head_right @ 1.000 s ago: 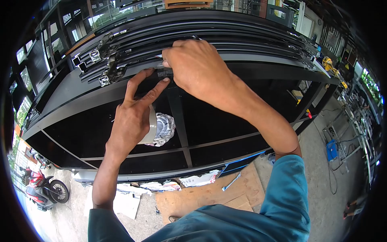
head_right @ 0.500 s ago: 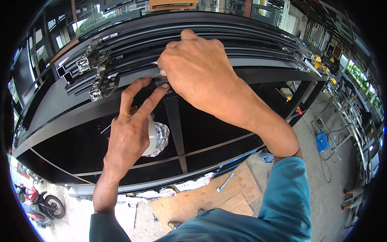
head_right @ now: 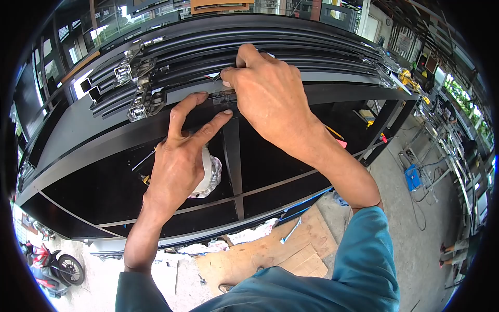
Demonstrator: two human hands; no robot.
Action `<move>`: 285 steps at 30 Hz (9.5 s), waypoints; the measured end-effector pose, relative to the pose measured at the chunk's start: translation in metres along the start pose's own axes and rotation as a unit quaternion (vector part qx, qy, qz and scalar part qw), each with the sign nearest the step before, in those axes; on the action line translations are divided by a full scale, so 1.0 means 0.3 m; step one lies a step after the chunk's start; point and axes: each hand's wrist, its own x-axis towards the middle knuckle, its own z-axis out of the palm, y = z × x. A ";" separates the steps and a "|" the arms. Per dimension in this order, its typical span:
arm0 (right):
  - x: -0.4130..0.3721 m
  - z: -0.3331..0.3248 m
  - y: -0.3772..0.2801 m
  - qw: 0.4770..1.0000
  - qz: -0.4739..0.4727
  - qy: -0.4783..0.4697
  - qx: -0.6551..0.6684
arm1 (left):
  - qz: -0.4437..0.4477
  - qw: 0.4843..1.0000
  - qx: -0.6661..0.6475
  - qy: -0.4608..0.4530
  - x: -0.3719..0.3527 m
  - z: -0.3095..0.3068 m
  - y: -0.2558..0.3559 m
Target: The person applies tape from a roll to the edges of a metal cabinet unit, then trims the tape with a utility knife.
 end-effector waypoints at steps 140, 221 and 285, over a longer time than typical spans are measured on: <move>-0.449 0.457 -1.822 0.647 0.419 -0.301 0.561 | -0.177 0.828 -0.484 -0.222 -1.644 -0.773 -0.795; -0.226 0.993 -2.368 0.891 -0.031 -0.410 0.190 | -0.510 0.764 -0.357 0.171 -2.182 -1.478 -0.948; 1.186 0.524 -3.221 0.947 -0.056 0.032 0.315 | -0.022 0.984 0.104 -0.145 -1.693 -2.614 -1.927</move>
